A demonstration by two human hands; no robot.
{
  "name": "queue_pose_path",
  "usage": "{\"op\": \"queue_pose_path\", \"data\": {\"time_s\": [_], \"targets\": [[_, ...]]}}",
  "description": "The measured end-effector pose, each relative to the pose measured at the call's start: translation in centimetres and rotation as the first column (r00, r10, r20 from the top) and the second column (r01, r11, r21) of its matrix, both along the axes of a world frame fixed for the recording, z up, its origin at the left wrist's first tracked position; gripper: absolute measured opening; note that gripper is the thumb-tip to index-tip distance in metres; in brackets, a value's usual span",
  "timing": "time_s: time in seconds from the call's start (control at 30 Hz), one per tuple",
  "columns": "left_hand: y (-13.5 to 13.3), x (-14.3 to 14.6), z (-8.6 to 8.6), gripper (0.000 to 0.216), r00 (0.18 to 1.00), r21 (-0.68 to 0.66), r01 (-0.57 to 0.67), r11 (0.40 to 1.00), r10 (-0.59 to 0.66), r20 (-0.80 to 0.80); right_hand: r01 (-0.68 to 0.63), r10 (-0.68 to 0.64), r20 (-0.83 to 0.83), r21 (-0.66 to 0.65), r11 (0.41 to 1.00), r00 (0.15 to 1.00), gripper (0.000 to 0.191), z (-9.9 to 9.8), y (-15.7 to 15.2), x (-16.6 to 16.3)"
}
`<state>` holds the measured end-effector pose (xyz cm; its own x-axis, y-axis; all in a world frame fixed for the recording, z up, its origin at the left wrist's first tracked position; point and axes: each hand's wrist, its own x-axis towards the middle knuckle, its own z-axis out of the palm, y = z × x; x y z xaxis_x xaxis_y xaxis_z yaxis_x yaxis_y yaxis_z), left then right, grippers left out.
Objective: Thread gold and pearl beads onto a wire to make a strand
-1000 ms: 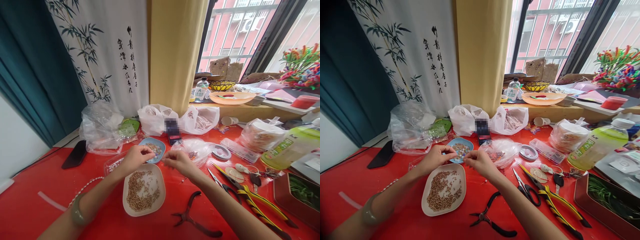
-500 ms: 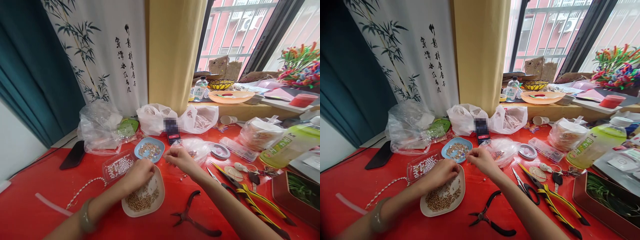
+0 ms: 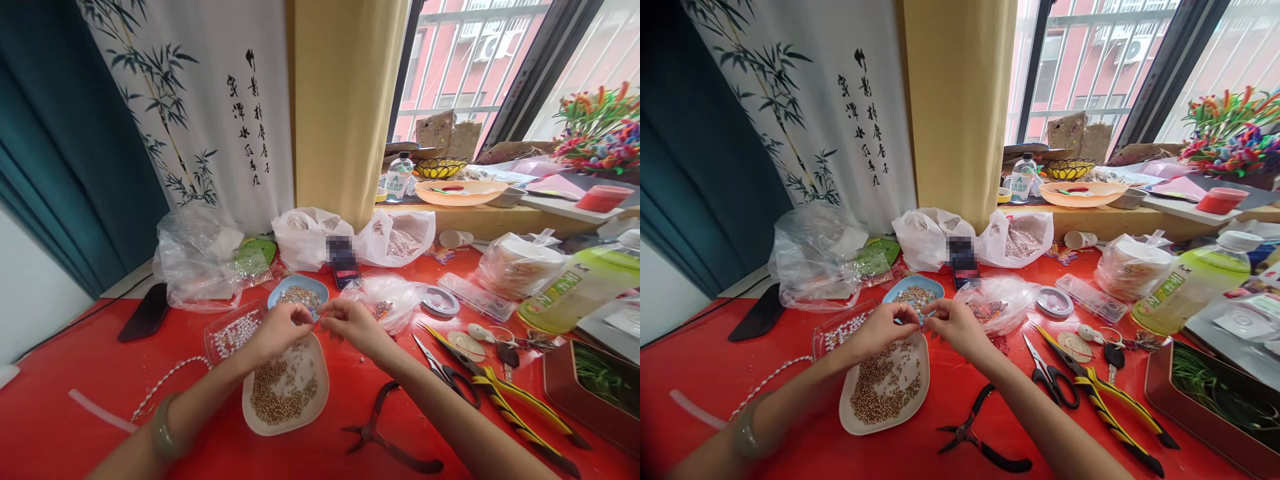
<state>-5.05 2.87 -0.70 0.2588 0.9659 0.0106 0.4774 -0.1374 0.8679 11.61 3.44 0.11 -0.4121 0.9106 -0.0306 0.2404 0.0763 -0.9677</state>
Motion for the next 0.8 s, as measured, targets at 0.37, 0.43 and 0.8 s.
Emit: {"op": "queue_pose_path", "data": {"time_s": [0.37,0.43,0.8], "targets": [[1.2,-0.6,-0.2,0.012,0.611,-0.406,0.075,0.911,0.280,0.740,0.104,-0.099,-0.042,0.134,0.986,0.994,0.016,1.7,-1.4,0.0],[1.2,-0.5,-0.4,0.010,0.596,-0.406,0.088,0.909,0.279,0.753,0.097,-0.092,-0.038,0.151,0.984,0.995,0.015,1.9,-1.8,-0.2],[0.8,-0.3,-0.1,0.013,0.582,-0.378,0.150,0.914,0.227,0.781,0.089,-0.092,0.004,0.190,0.978,0.996,0.014,1.7,-2.1,-0.4]]}}
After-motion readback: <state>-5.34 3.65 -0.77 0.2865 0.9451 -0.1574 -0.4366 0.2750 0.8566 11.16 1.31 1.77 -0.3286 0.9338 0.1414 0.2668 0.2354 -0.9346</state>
